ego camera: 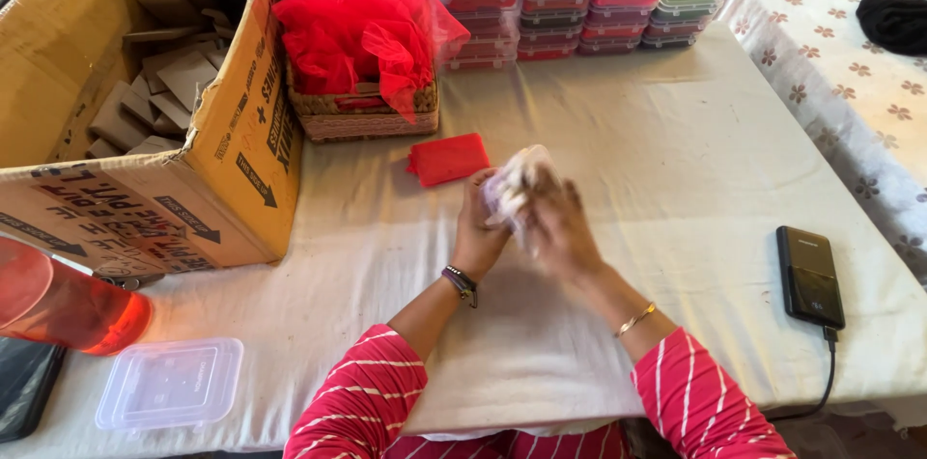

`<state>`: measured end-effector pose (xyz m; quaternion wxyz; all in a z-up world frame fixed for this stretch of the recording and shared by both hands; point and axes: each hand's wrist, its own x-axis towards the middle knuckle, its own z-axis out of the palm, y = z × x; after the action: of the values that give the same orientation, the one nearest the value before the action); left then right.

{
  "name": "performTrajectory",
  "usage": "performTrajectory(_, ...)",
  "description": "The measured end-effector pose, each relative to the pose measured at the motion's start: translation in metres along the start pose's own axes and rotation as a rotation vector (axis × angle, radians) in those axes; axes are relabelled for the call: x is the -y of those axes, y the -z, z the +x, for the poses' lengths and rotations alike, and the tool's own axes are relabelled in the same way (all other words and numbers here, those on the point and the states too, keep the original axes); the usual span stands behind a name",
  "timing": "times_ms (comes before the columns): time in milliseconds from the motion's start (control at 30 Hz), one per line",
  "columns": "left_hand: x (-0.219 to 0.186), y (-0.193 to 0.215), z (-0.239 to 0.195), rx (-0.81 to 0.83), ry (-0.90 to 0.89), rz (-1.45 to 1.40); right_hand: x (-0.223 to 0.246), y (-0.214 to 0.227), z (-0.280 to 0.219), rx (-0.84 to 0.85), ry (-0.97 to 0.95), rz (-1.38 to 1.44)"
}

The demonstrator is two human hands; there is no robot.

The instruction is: The person wipes small plastic storage containers with a cloth, handling them one at a time and setting each wiped container aside. Near the end they also wipe a small wooden piece with the cloth.

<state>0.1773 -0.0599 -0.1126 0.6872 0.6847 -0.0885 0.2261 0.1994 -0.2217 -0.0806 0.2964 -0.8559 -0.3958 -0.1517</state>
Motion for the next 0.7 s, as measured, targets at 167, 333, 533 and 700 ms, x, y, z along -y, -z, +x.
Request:
performTrajectory(167,-0.006,-0.002,-0.004,0.042,0.089,-0.023,-0.015,0.015,0.01,-0.305,-0.082,0.007)
performTrajectory(333,0.0,0.005,-0.002,0.002,0.043,0.004,0.021,0.014,0.01,-0.306,-0.058,0.282)
performTrajectory(533,-0.042,-0.003,-0.007,0.049,0.117,0.149,-0.01,0.015,0.008,-0.342,-0.024,0.25)
performTrajectory(700,-0.039,0.002,-0.005,0.014,0.052,0.042,0.021,0.01,0.004,-0.339,-0.095,0.435)
